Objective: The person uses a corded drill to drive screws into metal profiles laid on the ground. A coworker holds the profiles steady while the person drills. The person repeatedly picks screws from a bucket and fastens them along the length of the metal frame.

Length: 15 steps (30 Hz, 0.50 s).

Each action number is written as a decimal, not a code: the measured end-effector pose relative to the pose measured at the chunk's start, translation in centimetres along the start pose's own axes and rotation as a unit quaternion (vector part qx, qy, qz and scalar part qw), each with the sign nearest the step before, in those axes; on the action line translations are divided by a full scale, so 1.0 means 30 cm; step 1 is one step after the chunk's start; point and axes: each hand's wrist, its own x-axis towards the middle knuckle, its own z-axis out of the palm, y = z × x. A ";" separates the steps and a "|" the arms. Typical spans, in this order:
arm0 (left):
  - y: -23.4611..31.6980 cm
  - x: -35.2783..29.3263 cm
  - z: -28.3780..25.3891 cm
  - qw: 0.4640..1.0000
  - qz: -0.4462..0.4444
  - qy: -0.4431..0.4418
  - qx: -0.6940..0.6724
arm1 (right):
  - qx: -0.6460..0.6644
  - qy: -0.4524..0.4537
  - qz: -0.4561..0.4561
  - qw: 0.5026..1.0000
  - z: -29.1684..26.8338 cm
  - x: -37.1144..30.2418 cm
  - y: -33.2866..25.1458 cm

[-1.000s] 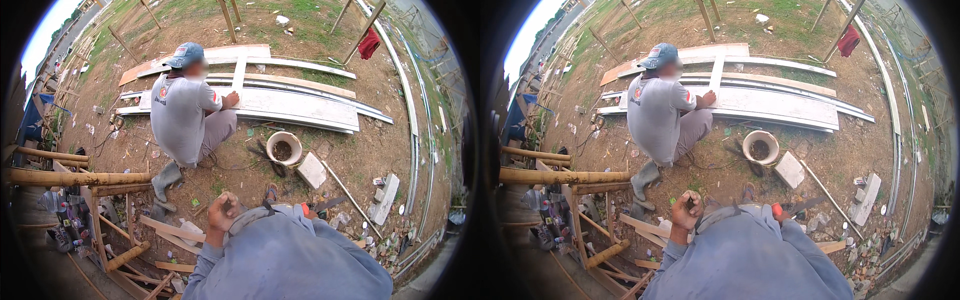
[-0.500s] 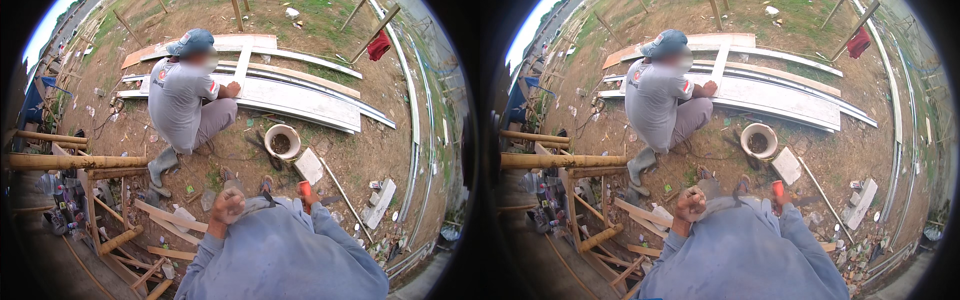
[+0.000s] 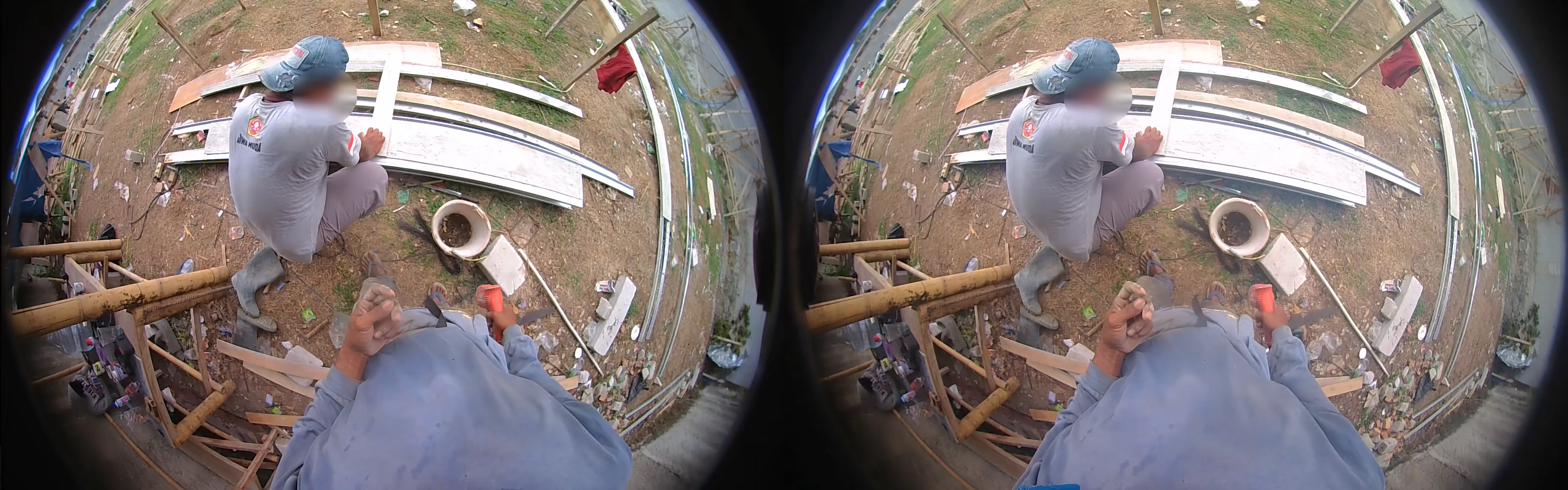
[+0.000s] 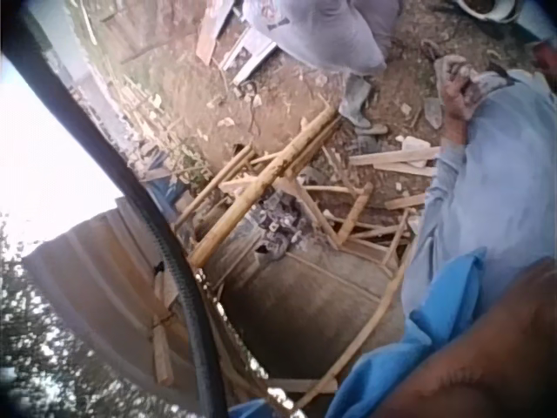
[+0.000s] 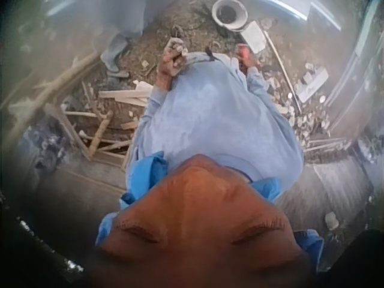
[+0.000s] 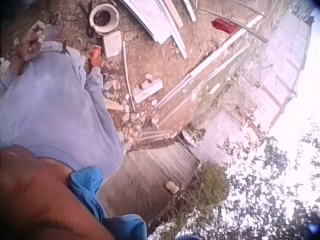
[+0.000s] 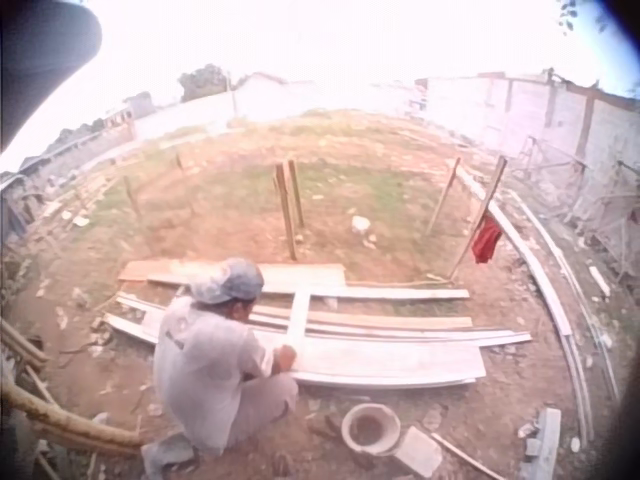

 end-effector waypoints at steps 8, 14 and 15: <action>0.459 0.201 -0.115 0.998 -0.010 -0.003 0.063 | 0.193 -0.008 -0.043 0.980 0.166 -0.058 -0.296; 0.632 0.310 -0.124 0.995 -0.027 0.004 0.092 | 0.191 0.022 -0.107 0.976 0.241 -0.119 -0.513; 0.640 0.327 -0.124 0.995 -0.022 0.000 0.102 | 0.195 0.022 -0.128 0.972 0.248 -0.137 -0.548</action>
